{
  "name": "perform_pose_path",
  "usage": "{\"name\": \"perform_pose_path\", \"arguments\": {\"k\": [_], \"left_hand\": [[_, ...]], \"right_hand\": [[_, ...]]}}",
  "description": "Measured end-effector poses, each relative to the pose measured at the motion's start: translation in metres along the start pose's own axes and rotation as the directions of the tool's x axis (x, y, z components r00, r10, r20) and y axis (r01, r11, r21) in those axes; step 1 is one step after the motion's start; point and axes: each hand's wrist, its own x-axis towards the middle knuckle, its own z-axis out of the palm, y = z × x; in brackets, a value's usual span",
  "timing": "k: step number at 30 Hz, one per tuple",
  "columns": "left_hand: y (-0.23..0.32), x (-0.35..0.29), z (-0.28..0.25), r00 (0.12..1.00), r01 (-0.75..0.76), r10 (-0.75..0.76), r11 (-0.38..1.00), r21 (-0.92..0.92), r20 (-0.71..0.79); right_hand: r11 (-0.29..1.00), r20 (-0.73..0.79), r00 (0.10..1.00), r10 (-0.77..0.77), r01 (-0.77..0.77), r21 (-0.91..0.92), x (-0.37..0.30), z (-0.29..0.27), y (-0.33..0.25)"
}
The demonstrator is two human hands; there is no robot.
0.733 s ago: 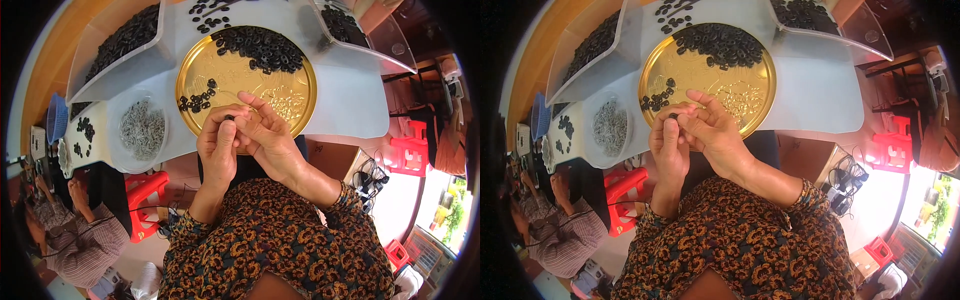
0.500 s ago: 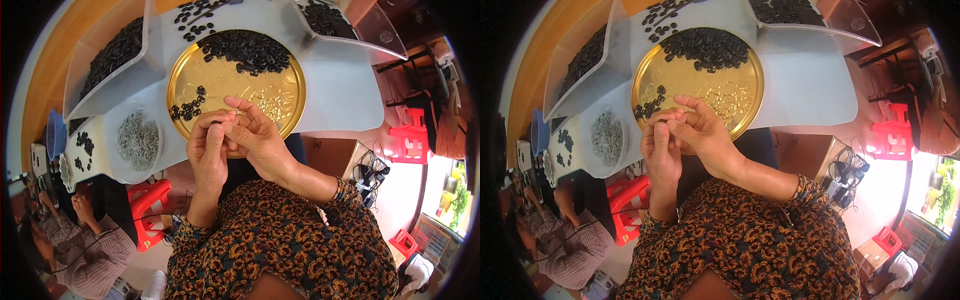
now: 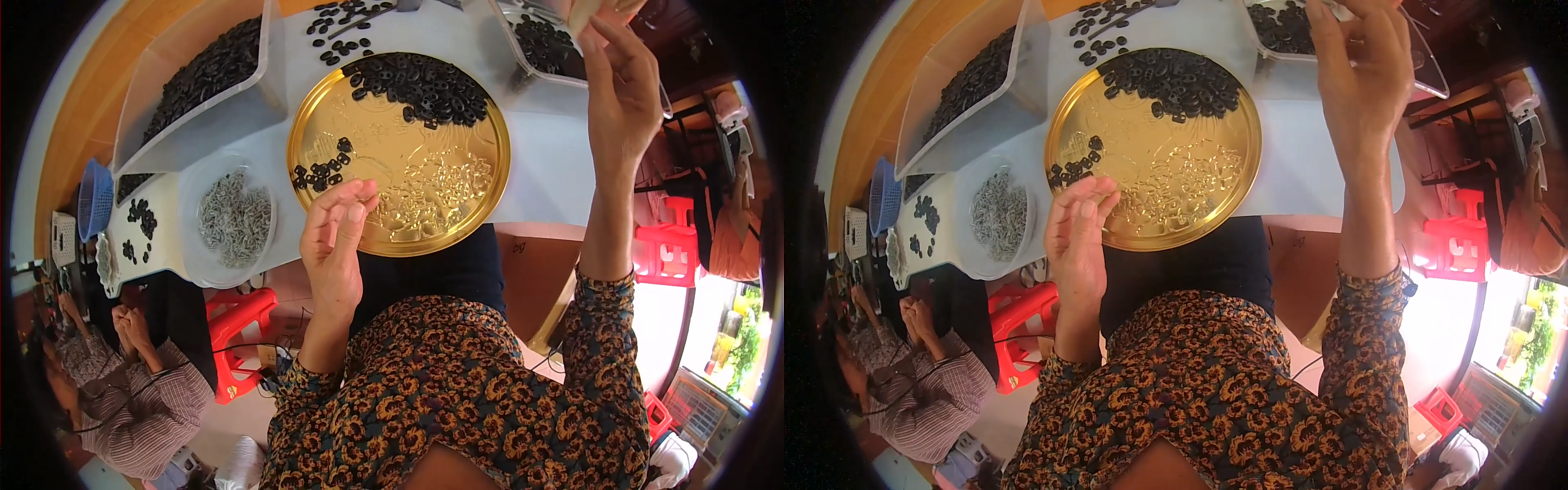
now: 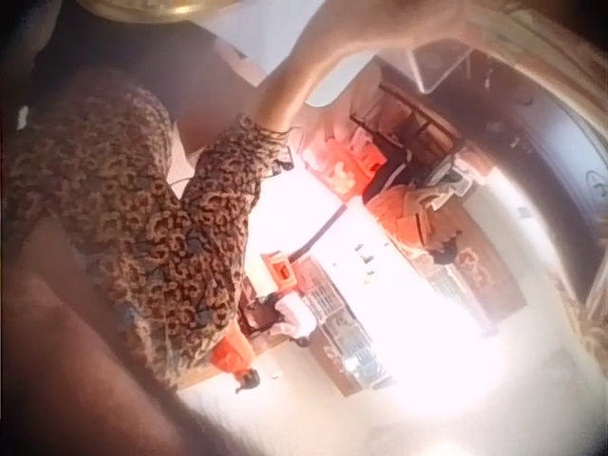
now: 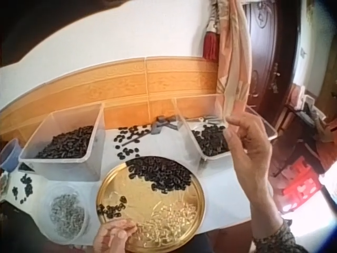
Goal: The person sorts small plastic parts on a tray by hand.
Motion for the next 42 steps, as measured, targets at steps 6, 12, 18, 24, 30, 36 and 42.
{"name": "perform_pose_path", "arguments": {"k": [6,12,18,24,30,36,42], "left_hand": [[0.005,-0.004,-0.003,0.999,0.019,-0.019,1.000,0.017,-0.033],[0.005,-0.004,-0.005,0.999,0.033,-0.033,0.999,0.011,-0.018],[0.005,-0.005,-0.006,0.998,0.059,-0.059,0.998,-0.001,-0.023],[0.002,-0.002,-0.006,0.997,0.071,-0.071,0.995,0.070,0.002],[0.005,0.000,-0.003,0.996,0.086,-0.088,0.995,0.045,0.023],[0.003,0.003,0.000,0.994,0.094,-0.095,0.995,0.038,0.046],[0.001,0.007,0.005,0.987,0.147,-0.152,0.985,0.085,0.044]], "right_hand": [[0.998,0.592,0.806,-0.015,0.044,-0.035,-0.049,0.028,-0.012],[0.943,0.753,0.645,0.130,0.155,-0.295,-0.092,0.052,0.011],[0.911,0.777,0.594,0.207,0.173,-0.375,-0.097,0.060,0.007],[0.957,0.844,0.505,0.180,0.110,-0.270,-0.092,0.058,0.001],[0.930,0.868,0.362,0.339,0.009,-0.367,-0.080,0.065,0.001],[0.936,0.888,0.302,0.347,-0.044,-0.350,-0.080,0.068,0.005],[0.800,0.872,0.309,0.380,-0.583,-0.143,-0.096,0.058,-0.008]]}}
